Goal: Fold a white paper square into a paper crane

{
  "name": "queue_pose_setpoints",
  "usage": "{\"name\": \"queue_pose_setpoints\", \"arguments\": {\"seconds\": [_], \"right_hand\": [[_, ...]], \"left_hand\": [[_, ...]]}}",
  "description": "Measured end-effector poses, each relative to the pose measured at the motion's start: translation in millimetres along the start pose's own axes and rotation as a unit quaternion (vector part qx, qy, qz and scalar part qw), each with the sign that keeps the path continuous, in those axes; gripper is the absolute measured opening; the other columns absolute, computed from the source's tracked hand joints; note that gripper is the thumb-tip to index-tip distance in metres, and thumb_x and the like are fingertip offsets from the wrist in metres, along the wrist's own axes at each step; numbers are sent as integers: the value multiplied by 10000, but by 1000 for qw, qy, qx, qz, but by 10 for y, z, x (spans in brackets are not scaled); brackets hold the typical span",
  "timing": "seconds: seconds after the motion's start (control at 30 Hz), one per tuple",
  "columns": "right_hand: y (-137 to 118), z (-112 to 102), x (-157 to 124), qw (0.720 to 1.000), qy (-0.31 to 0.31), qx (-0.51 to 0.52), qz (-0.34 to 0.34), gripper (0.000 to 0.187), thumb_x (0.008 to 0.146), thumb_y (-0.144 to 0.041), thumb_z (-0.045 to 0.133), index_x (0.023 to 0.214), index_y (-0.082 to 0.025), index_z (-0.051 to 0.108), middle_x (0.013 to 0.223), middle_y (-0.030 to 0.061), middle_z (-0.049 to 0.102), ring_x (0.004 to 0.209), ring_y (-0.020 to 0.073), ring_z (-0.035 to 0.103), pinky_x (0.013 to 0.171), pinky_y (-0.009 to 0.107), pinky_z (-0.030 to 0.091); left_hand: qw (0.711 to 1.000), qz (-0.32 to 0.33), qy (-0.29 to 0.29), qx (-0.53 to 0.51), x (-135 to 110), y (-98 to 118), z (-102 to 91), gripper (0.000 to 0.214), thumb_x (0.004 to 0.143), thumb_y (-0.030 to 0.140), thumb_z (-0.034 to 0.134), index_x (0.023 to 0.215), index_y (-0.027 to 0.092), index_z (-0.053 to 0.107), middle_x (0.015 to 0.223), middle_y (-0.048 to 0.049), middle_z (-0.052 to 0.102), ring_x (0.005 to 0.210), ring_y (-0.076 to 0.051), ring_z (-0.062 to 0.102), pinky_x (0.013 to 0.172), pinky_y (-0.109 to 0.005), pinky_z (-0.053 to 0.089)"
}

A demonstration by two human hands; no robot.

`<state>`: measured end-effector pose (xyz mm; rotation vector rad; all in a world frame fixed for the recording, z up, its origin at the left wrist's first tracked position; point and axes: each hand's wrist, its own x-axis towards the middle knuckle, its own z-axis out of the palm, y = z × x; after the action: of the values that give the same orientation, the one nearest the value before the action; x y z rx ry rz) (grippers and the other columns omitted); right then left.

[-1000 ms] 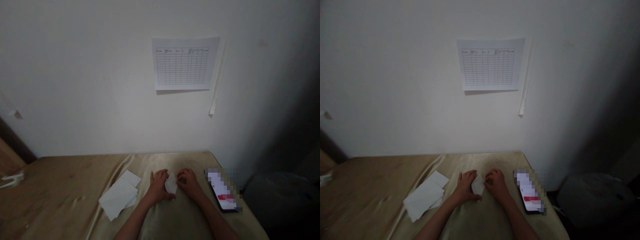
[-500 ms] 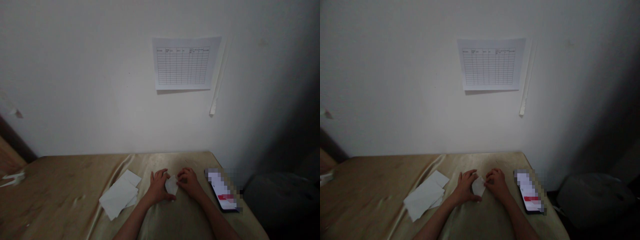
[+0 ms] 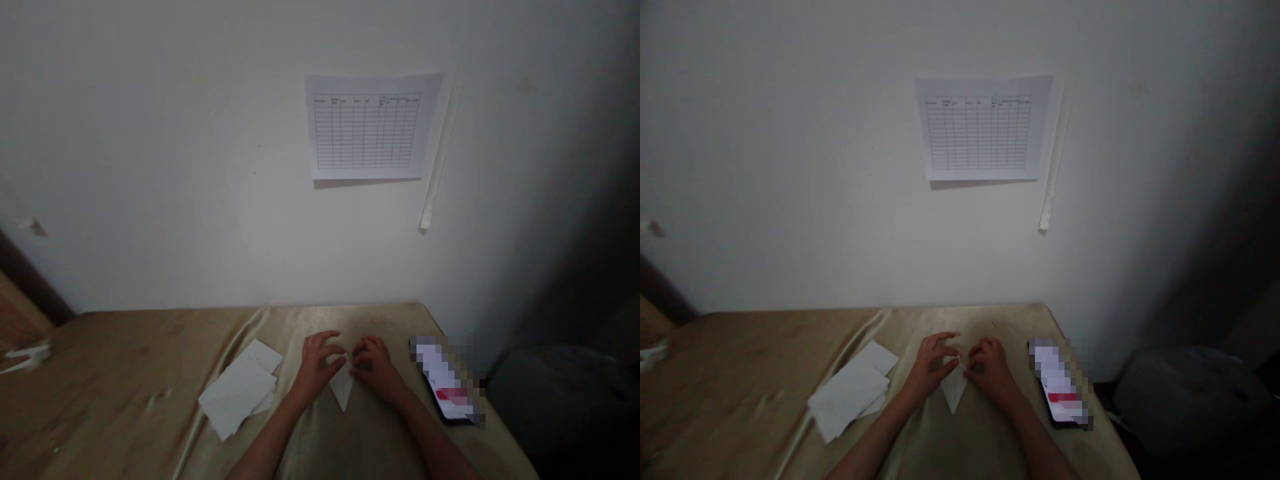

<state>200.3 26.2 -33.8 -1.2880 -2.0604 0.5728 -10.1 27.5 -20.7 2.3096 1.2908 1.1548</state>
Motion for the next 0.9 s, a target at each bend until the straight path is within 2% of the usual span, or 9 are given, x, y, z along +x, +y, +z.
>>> {"name": "queue_pose_setpoints", "arguments": {"seconds": [0.27, 0.53, 0.9], "right_hand": [[61, 45, 0, 1000, 2, 12, -8, 90, 722, -310, 799, 723, -272, 718, 1077, 5, 665, 1215, 252, 433, 1071, 406, 296], [61, 42, -3, 1000, 0, 19, -2, 84, 703, -266, 799, 712, -276, 716, 1089, 5, 662, 1226, 263, 415, 1074, 418, 299], [83, 60, 39, 999, 16, 28, 5, 48, 823, -310, 695, 819, -280, 733, 1052, 21, 674, 1178, 247, 463, 1060, 417, 325]], "left_hand": [[997, -40, 47, -47, 2, 11, 44, 46, 796, 281, 724, 838, 267, 736, 1210, -45, 661, 1157, -252, 570, 1014, -460, 436], [996, -67, 42, -41, 15, 8, 71, 94, 842, 340, 674, 857, 284, 749, 1190, -45, 666, 1141, -255, 578, 1020, -485, 425], [991, -73, 94, -68, 24, -76, 91, 168, 861, 392, 640, 877, 270, 754, 1129, -56, 679, 1099, -249, 592, 994, -468, 459]]}}
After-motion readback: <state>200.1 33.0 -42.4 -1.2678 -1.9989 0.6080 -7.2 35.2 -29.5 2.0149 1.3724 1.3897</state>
